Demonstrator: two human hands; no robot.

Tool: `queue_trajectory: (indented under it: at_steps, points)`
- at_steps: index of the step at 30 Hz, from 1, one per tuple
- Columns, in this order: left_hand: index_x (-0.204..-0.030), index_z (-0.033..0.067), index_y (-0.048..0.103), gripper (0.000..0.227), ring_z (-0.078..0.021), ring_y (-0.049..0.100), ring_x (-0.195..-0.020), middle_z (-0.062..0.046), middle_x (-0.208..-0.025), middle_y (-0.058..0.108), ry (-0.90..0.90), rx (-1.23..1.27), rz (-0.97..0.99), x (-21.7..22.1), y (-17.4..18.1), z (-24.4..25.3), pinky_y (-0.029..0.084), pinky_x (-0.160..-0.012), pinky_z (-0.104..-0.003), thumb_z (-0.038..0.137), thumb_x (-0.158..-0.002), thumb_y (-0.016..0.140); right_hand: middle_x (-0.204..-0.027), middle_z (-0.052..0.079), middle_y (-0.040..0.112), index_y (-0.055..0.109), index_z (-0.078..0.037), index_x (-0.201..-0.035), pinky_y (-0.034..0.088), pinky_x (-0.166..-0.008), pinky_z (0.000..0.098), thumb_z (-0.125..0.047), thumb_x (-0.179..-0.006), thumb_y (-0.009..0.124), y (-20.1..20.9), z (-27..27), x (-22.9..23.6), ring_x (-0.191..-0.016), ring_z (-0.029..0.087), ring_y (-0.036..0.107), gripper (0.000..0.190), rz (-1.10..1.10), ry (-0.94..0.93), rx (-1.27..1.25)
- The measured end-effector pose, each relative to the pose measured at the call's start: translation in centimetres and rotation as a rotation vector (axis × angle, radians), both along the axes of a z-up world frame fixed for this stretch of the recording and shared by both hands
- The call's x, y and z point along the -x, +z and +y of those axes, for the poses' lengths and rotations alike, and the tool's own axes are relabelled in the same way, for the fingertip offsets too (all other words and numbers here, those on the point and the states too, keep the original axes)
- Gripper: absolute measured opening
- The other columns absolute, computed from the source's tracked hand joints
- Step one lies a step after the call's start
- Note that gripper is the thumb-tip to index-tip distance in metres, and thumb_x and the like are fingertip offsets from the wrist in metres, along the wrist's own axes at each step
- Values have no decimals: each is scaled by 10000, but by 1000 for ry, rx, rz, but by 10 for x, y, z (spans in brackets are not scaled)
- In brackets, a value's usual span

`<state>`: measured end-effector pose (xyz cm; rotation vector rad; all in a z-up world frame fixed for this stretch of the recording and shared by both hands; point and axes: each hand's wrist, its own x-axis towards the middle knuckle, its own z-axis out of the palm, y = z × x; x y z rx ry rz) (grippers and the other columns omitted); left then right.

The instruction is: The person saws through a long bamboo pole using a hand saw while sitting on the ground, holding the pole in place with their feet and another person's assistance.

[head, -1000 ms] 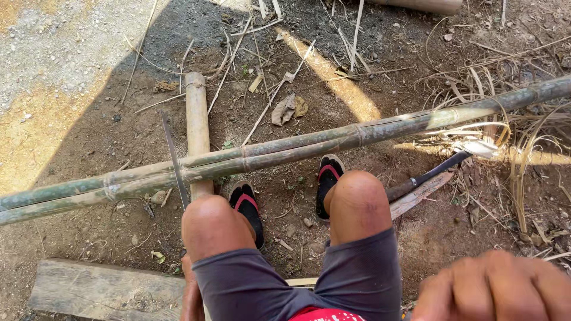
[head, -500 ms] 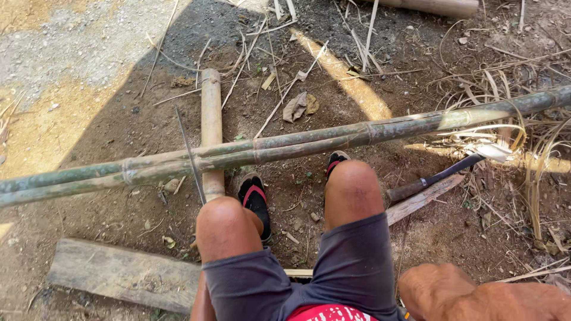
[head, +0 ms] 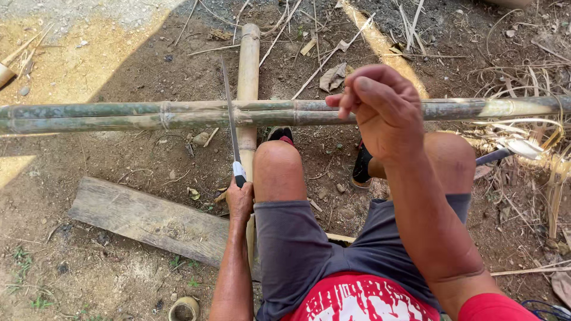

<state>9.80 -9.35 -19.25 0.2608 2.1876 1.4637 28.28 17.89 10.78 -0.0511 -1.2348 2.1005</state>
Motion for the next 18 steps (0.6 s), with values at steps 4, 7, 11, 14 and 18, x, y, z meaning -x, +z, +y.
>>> queue_trajectory:
  at_steps: [4,7,11,14,18]
  points:
    - [-989,8,606,195,-105,599,-519,-40,-682,637,51,-182,-241,-3,1,0,506,-484,-285,91,-812,601,-894,102,702,684,-16,-1058,611,-718,353,-97,-1009,721,-87,34,66,-749,154,697,102,-373,-64,-13]
    - [-978,11,613,160,-101,554,-495,-20,-662,587,99,-140,-237,-5,-3,-3,468,-456,-288,98,-844,605,-908,66,709,708,-7,-1081,583,-673,288,-91,-935,750,-163,54,99,-732,114,660,174,-711,-33,-148]
    - [-911,-18,627,166,-114,562,-478,-47,-646,605,159,-3,-244,-9,-8,6,464,-455,-301,135,-866,674,-1026,93,709,640,-41,-1262,560,-824,354,-208,-819,787,-228,79,119,-903,191,670,495,-1070,86,-524]
    - [-923,-16,653,186,-126,545,-486,-77,-640,602,143,82,-224,-10,-13,12,447,-469,-308,155,-862,692,-1267,183,591,483,-98,-1442,475,-1000,443,-282,-704,869,-258,103,132,-1167,319,567,853,-1297,102,-916]
    - [-969,-35,668,216,-97,574,-597,-48,-730,649,109,79,-46,-14,-21,11,495,-545,-295,138,-843,699,-1471,169,464,317,-187,-1573,339,-1210,470,-371,-644,918,-289,129,129,-1415,364,412,1121,-1524,253,-1218]
